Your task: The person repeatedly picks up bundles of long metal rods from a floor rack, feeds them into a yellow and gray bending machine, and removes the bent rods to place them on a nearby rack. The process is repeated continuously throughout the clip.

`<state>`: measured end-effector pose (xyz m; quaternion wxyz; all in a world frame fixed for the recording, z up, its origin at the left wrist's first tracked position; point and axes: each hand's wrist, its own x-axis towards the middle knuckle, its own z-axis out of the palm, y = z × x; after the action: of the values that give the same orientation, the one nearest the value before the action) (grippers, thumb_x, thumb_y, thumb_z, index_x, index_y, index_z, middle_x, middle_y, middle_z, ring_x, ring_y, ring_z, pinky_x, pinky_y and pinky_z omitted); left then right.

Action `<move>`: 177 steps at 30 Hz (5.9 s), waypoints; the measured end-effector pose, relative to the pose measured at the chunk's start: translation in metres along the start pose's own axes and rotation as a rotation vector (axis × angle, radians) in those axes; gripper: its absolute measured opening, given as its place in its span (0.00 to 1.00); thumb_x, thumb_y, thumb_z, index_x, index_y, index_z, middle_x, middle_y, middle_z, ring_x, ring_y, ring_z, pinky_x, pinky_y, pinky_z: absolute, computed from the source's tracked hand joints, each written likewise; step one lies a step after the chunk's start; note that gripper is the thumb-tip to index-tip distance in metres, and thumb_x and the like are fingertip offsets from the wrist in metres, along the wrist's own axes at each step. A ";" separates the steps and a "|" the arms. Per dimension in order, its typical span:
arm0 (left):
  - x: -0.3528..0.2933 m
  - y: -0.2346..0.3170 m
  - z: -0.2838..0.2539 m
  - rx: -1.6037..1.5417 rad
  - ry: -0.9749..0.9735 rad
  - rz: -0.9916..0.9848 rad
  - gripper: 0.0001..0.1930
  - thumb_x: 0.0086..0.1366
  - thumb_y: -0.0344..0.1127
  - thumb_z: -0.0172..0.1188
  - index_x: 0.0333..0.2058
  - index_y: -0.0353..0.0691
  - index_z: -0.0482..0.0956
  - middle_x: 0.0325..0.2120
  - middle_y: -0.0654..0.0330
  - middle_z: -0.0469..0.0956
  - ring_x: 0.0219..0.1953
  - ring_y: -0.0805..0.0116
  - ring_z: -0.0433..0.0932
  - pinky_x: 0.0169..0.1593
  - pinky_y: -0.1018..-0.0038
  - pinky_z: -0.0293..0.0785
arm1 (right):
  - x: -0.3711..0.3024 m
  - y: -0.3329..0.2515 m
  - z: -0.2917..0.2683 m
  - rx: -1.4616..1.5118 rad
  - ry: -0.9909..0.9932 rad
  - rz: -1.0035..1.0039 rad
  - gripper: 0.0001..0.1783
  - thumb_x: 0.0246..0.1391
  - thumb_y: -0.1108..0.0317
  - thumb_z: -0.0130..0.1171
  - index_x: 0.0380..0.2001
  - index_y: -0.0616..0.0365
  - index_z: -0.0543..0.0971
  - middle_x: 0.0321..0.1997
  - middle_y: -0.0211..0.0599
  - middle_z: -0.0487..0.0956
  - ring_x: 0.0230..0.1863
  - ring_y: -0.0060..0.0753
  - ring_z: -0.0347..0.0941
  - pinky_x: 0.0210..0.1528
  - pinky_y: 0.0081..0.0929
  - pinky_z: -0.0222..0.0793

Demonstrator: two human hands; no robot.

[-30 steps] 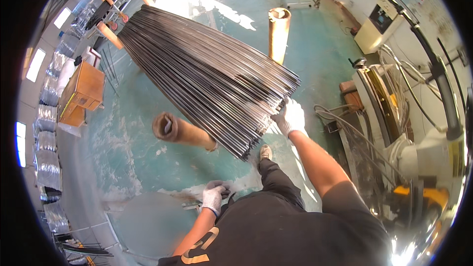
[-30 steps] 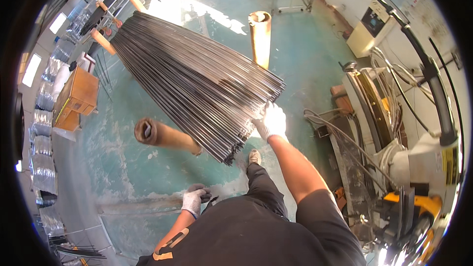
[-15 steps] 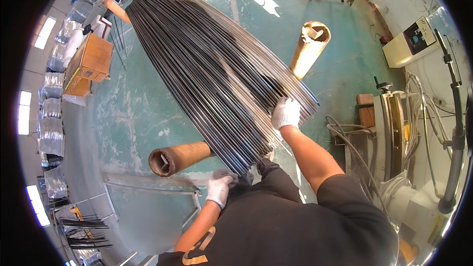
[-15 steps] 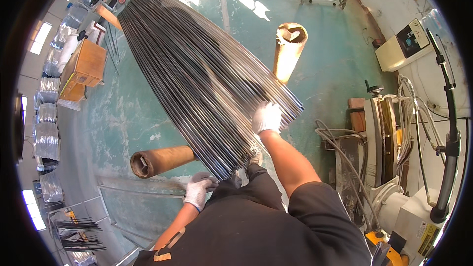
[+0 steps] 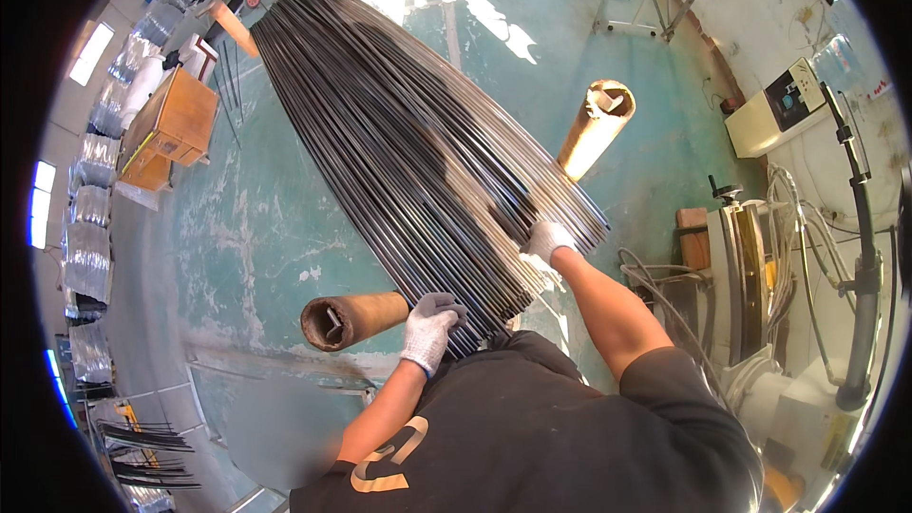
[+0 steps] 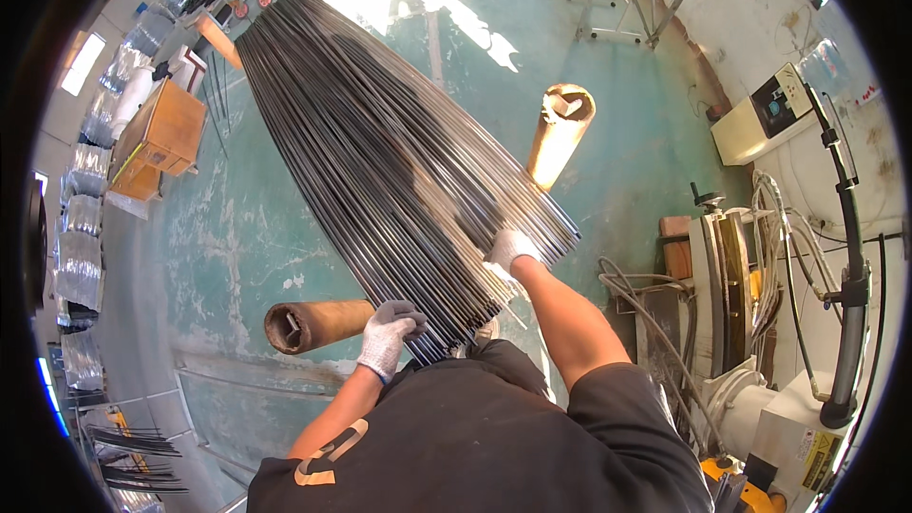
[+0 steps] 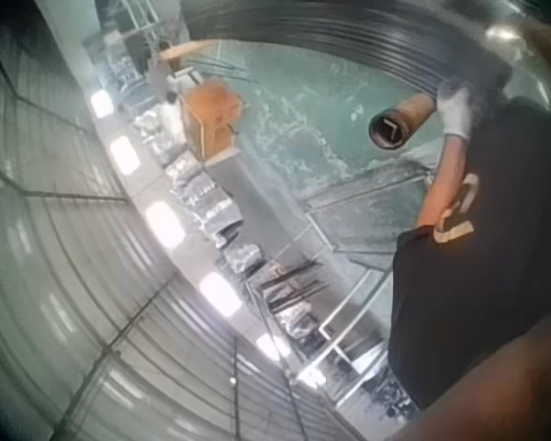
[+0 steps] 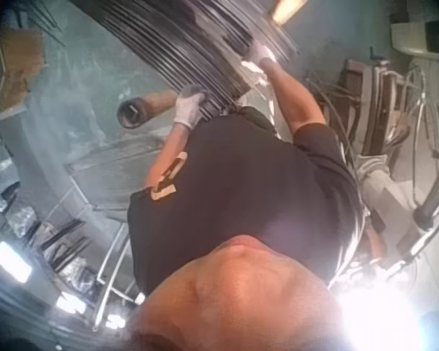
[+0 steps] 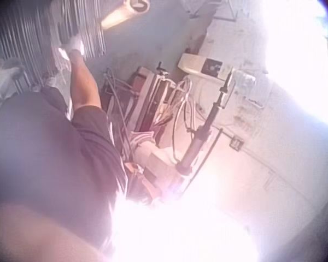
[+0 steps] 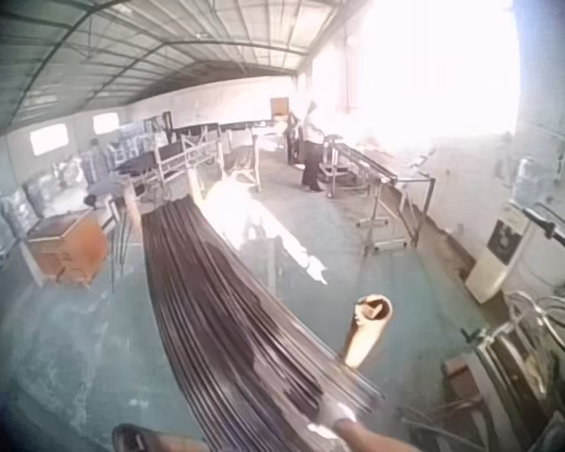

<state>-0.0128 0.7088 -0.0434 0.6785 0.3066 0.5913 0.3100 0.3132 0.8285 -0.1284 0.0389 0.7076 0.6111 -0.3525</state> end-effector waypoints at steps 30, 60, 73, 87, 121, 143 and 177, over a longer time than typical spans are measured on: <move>0.100 -0.017 -0.014 -0.426 -0.457 -0.251 0.20 0.79 0.48 0.65 0.57 0.38 0.80 0.47 0.50 0.89 0.49 0.49 0.86 0.63 0.50 0.82 | -0.545 -0.002 0.168 0.184 0.121 0.724 0.27 0.62 0.40 0.75 0.44 0.54 0.90 0.41 0.57 0.90 0.48 0.64 0.88 0.51 0.54 0.82; -0.289 0.007 0.382 -0.096 -1.291 0.097 0.05 0.80 0.33 0.64 0.46 0.40 0.79 0.38 0.59 0.81 0.41 0.62 0.81 0.53 0.60 0.81 | -0.850 0.211 0.443 2.194 2.440 -0.385 0.40 0.48 0.77 0.54 0.68 0.78 0.71 0.70 0.66 0.77 0.74 0.68 0.73 0.84 0.68 0.63; -0.263 0.003 0.557 -0.038 -1.423 0.122 0.09 0.82 0.34 0.62 0.52 0.35 0.81 0.45 0.58 0.83 0.52 0.61 0.82 0.71 0.58 0.77 | -0.941 0.332 0.388 1.671 2.936 -0.001 0.09 0.73 0.77 0.66 0.52 0.57 0.83 0.48 0.40 0.87 0.49 0.42 0.86 0.58 0.41 0.87; -0.253 -0.173 0.710 0.027 -1.347 -0.269 0.11 0.84 0.34 0.58 0.51 0.31 0.82 0.49 0.49 0.84 0.56 0.52 0.84 0.69 0.50 0.81 | -1.034 0.419 0.264 1.632 2.933 0.387 0.15 0.75 0.60 0.56 0.50 0.58 0.85 0.42 0.39 0.88 0.43 0.41 0.85 0.47 0.40 0.81; -0.363 -0.260 0.727 -0.030 -0.992 -0.172 0.22 0.88 0.43 0.54 0.67 0.33 0.79 0.61 0.47 0.84 0.66 0.48 0.82 0.73 0.45 0.77 | -1.004 0.389 0.355 1.150 2.569 1.322 0.29 0.82 0.51 0.54 0.62 0.68 0.85 0.58 0.47 0.90 0.58 0.40 0.84 0.65 0.38 0.77; -0.204 -0.153 0.738 -0.248 -0.945 -0.306 0.15 0.85 0.38 0.55 0.57 0.33 0.82 0.56 0.45 0.86 0.60 0.45 0.85 0.70 0.44 0.80 | -0.851 0.361 0.478 2.221 2.150 1.286 0.14 0.75 0.57 0.68 0.37 0.54 0.85 0.29 0.28 0.82 0.26 0.25 0.73 0.27 0.27 0.59; -0.016 -0.040 0.744 -0.161 -0.800 0.164 0.36 0.88 0.62 0.41 0.75 0.37 0.76 0.73 0.46 0.78 0.74 0.45 0.76 0.80 0.47 0.68 | -0.793 0.381 0.462 1.494 1.157 1.564 0.22 0.72 0.51 0.66 0.37 0.62 0.90 0.33 0.36 0.89 0.35 0.30 0.82 0.42 0.34 0.76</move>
<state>0.7266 0.6351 0.0192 0.8496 0.3949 0.2286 0.2645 0.4406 -0.1556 -0.1841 -0.4525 0.7843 -0.4034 -0.1317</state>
